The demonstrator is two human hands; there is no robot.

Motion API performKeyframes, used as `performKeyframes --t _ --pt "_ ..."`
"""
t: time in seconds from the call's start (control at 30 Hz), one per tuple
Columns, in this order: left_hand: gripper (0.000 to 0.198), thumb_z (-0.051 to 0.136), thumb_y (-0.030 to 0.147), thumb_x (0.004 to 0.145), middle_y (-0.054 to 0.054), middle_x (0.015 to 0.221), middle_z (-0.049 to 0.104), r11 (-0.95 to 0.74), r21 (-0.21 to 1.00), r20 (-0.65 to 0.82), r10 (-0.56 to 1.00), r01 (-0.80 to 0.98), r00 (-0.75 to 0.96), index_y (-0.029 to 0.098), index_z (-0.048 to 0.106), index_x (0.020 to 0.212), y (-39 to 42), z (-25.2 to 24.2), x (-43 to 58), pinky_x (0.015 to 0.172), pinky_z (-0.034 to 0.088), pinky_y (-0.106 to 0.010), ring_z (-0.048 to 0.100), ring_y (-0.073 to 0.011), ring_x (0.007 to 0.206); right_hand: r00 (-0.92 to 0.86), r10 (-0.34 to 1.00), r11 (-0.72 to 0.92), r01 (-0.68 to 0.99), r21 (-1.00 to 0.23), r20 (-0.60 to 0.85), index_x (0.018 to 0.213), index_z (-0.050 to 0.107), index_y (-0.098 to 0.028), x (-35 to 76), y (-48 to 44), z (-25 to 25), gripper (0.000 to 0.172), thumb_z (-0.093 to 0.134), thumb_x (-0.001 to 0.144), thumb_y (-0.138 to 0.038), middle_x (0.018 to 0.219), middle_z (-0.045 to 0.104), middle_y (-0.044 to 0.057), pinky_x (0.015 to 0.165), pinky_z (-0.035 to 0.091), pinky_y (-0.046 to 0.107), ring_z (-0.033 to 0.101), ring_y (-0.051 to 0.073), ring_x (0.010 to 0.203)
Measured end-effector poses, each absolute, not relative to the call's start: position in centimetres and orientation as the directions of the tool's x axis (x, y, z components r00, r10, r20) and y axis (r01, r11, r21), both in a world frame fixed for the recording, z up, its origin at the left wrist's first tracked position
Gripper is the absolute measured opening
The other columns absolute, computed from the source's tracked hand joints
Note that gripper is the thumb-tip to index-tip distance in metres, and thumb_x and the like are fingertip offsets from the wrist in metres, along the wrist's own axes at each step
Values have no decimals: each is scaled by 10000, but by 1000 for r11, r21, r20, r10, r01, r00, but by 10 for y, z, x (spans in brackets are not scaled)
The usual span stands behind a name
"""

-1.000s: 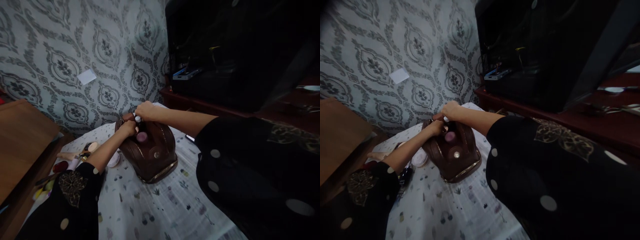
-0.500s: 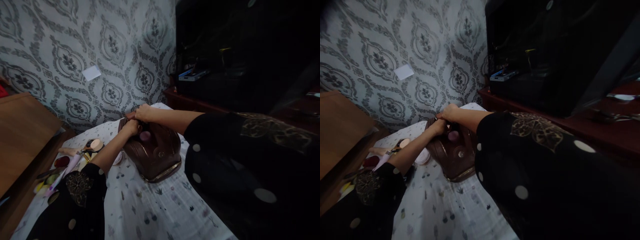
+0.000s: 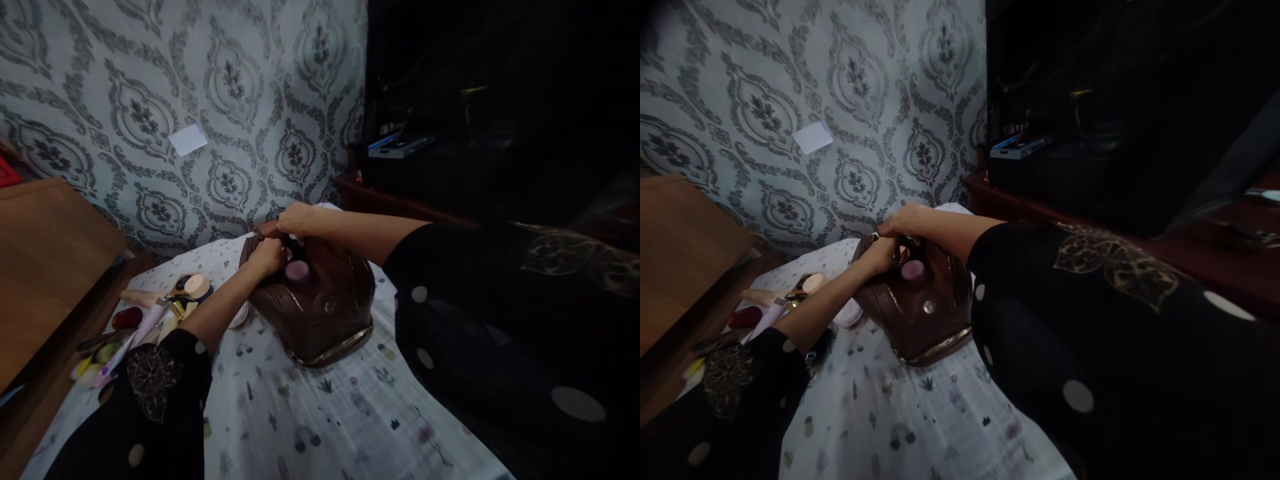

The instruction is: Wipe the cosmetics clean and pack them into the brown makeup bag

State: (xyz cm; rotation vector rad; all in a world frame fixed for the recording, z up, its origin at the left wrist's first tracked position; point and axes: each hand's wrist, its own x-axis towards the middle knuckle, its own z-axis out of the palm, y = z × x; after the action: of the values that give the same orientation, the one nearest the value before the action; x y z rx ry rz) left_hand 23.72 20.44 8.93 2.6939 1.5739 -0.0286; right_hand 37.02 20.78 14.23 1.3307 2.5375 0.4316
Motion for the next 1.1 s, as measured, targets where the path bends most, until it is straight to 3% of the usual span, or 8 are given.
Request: performKeyframes --t 0.2,0.37,0.53,0.67,0.73,0.83,1.1 --pt "290 646 178 816 -139 1109 737 -529 -106 -144 846 842 513 133 706 1097 206 97 245 867 544 -285 708 -252 1011 -507 859 497 791 356 -72 1122 705 -174 365 205 144 457 828 685 -120 1163 728 119 897 506 363 671 289 1104" --pt "241 609 150 830 -135 1091 747 -571 -223 -233 818 790 526 148 729 1039 201 110 252 878 543 -287 703 -265 1051 -472 880 466 831 302 -58 1148 719 -172 372 190 153 407 783 746 -189 1160 727 116 891 502 362 669 280 1103" --pt "390 633 185 814 -172 1200 707 -628 -306 -265 778 715 570 138 665 1200 189 130 258 947 524 -361 659 -312 1147 -446 894 444 868 221 -45 1174 713 -192 386 180 165 378 733 811 -295 1182 716 106 825 503 337 665 269 1082" --pt "322 632 193 825 -134 1156 730 -692 -304 -346 720 655 601 165 700 1139 178 139 260 943 517 -322 675 -280 1107 -374 926 371 927 62 51 1197 700 -219 396 171 168 406 706 836 -405 1258 679 103 822 496 327 643 276 1122" --pt "362 624 226 845 -100 1195 720 -709 -296 -378 702 639 604 223 674 1204 174 136 261 919 525 -313 676 -267 1105 -323 943 325 946 -7 80 1196 697 -208 398 164 166 426 715 823 -414 1249 680 114 812 501 330 649 286 1111" --pt "427 611 277 869 -96 1280 682 -703 -309 -395 708 641 586 274 612 1296 171 126 264 895 534 -328 660 -280 1143 -295 952 299 953 -51 80 1207 680 -190 398 152 161 419 681 846 -402 1213 694 125 771 509 316 664 283 1077" --pt "374 582 342 899 -142 1242 694 -711 -279 -413 695 645 588 188 645 1234 174 115 267 897 527 -322 680 -278 1100 -250 963 260 960 -105 101 1266 635 -214 399 134 151 407 616 882 -347 1247 676 123 789 503 306 647 288 1129"
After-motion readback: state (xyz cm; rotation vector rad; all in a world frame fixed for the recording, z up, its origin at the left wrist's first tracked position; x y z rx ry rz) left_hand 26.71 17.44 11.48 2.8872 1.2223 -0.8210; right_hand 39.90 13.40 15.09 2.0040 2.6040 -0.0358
